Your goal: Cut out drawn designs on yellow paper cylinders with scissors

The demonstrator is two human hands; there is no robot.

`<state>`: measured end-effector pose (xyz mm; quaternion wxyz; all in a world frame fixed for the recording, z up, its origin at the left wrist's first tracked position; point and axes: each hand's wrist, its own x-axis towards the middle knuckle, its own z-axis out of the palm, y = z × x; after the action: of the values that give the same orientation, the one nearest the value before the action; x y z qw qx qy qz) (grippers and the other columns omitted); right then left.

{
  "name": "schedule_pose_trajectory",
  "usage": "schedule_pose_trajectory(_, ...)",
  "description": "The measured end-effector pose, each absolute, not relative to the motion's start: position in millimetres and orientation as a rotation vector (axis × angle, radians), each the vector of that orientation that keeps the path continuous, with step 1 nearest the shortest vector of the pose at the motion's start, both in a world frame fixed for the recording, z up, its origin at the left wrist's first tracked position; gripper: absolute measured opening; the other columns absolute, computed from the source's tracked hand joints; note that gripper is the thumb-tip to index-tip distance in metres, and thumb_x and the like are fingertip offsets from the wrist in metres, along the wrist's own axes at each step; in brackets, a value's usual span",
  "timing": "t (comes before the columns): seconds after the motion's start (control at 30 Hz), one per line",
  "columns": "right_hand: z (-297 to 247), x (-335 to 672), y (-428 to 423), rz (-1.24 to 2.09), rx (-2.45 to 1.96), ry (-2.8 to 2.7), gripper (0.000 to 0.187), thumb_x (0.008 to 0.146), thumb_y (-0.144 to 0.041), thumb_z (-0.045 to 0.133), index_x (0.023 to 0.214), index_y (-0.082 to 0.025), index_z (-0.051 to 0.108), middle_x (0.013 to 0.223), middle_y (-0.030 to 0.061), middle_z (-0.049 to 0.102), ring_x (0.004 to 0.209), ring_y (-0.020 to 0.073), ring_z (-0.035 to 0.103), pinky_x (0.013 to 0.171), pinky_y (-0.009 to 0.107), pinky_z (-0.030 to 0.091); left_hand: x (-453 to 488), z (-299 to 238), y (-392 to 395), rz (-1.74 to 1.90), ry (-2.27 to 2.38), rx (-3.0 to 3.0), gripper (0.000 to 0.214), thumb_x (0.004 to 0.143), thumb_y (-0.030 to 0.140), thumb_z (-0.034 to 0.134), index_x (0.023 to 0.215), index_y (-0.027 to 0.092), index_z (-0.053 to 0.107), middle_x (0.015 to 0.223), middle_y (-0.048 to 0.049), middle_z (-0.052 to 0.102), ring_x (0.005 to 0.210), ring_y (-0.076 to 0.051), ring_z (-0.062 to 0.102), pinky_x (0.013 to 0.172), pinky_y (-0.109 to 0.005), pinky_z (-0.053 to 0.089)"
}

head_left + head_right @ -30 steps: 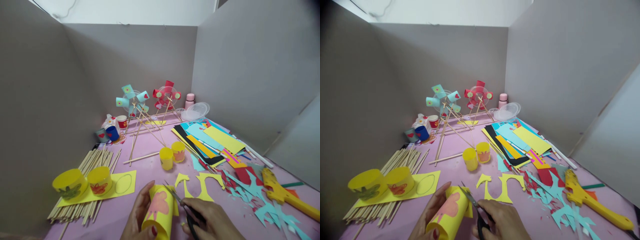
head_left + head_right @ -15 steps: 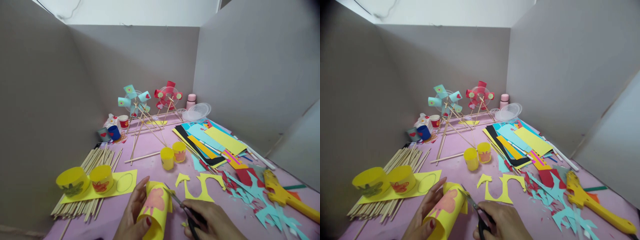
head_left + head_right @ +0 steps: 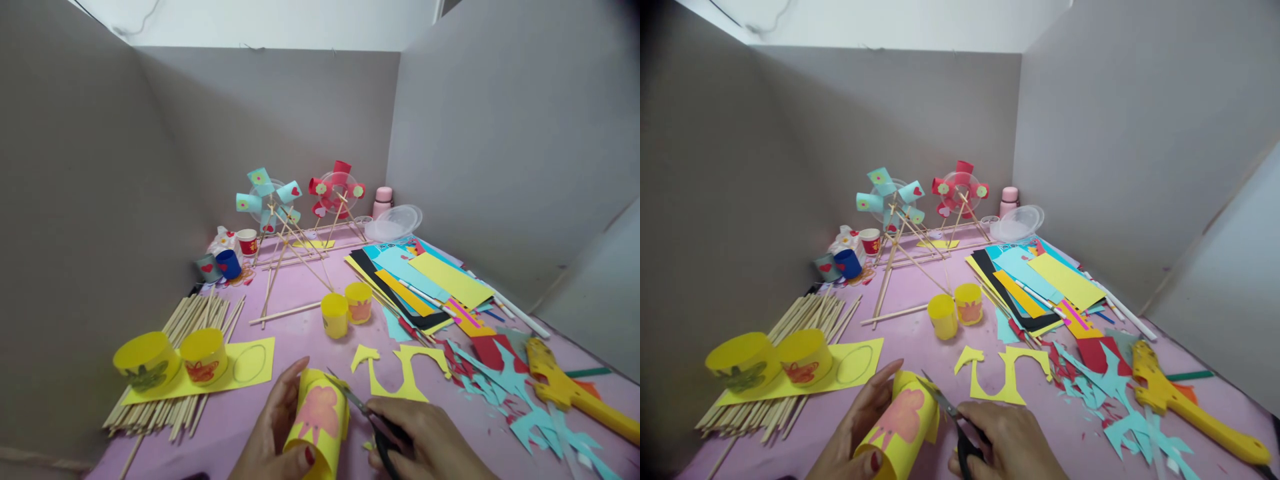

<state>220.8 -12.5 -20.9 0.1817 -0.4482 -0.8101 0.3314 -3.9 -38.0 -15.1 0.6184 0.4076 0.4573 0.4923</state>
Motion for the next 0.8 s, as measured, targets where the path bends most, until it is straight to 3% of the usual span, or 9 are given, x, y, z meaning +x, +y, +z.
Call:
schedule_pose_trajectory(0.43, -26.3, 221.4, -12.5, 1.035, -1.233, -2.184, 0.005, 0.075, -0.025, 0.06, 0.075, -0.02, 0.06, 0.065, -0.0035, 0.054, 0.059, 0.0129, 0.047, 0.055, 0.02, 0.032, -6.3, -11.0, -35.5, 1.108, 1.06, 0.952, 0.096, 0.05, 0.058, 0.076, 0.132, 0.026, 0.039, 0.126, -0.0134, 0.052, 0.11, -0.032, 0.053, 0.088, -0.036, 0.041)
schedule_pose_trajectory(0.63, -28.0, 217.6, -14.2, 1.429, -1.199, -1.771, 0.031, 0.071, -0.025, 0.061, 0.102, -0.019, 0.059, 0.069, -0.0037, 0.05, 0.062, 0.0143, 0.046, 0.06, 0.023, 0.039, -4.2, -11.2, -37.8, 1.074, 1.045, 0.995, 0.099, 0.049, 0.059, 0.076, 0.133, 0.024, 0.038, 0.121, -0.0133, 0.055, 0.105, -0.032, 0.055, 0.087, -0.037, 0.041)
schedule_pose_trajectory(0.8, -32.7, 202.3, -18.5, 1.708, -0.897, -1.395, 0.06, 0.055, -0.027, 0.075, 0.109, -0.023, 0.05, 0.091, 0.0006, 0.054, 0.073, 0.0158, 0.053, 0.064, 0.024, 0.044, 9.7, -15.4, -42.7, 1.105, 1.01, 0.962, 0.096, 0.046, 0.055, 0.079, 0.13, 0.024, 0.043, 0.134, -0.0121, 0.048, 0.123, -0.034, 0.044, 0.1, -0.039, 0.033)
